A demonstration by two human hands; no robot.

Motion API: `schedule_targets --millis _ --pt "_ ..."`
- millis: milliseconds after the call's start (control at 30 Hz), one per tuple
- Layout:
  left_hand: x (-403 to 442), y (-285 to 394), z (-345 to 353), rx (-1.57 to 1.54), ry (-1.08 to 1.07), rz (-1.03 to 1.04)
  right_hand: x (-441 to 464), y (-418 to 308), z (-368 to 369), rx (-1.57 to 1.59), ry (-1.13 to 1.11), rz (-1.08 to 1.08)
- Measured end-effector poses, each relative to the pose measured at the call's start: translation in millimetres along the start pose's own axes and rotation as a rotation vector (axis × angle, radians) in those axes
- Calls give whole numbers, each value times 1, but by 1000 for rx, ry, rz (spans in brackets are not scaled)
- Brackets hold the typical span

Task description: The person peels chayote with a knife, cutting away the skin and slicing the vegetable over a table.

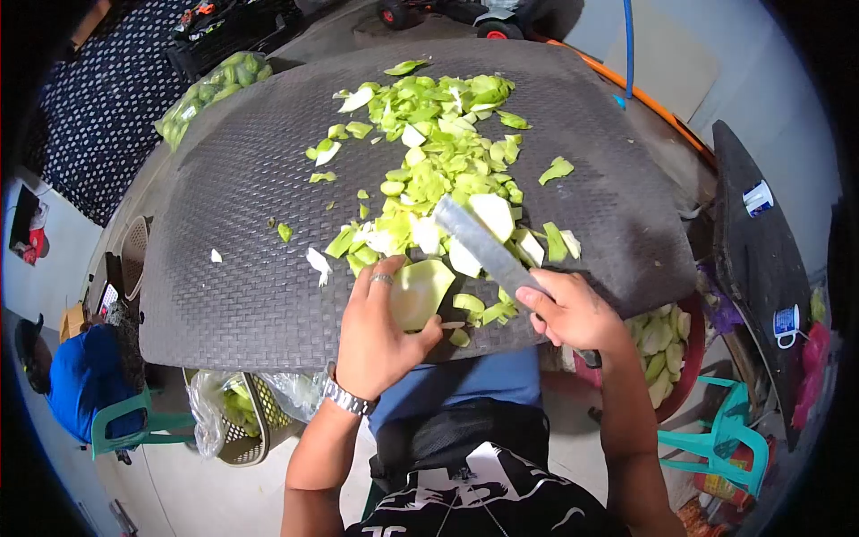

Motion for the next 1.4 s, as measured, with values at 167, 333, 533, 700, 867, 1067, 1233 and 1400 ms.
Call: schedule_targets --millis 167,333,533,700,867,1067,1233,1400 --pt "22 -3 -11 80 -268 -25 -13 5 19 55 312 -258" --pt "11 -3 3 29 -272 66 -5 18 35 -14 596 -486" --pt "9 -3 -11 -978 121 -347 -27 0 27 -46 458 -253" --pt "-4 -3 -6 -1784 286 -384 -33 -6 41 254 728 -505" --pt "-6 -8 -1 -1917 241 -410 -30 -15 35 -136 757 -459" --pt "0 -11 11 -1854 520 -516 -39 -20 49 14 590 -364" --pt "3 -11 24 -1669 615 -618 -23 -15 59 26 623 -413" --pt "-2 -8 37 -1707 594 -593 -38 -27 83 -114 488 -575"
Point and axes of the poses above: each hand's wrist, its own x-axis towards the middle knuckle, its own z-axis out of the palm, y = z × x, the point moved 1 cm from there along x, towards the middle knuckle, and after that the axes turned 11 degrees about z, right-handed, at the moved point
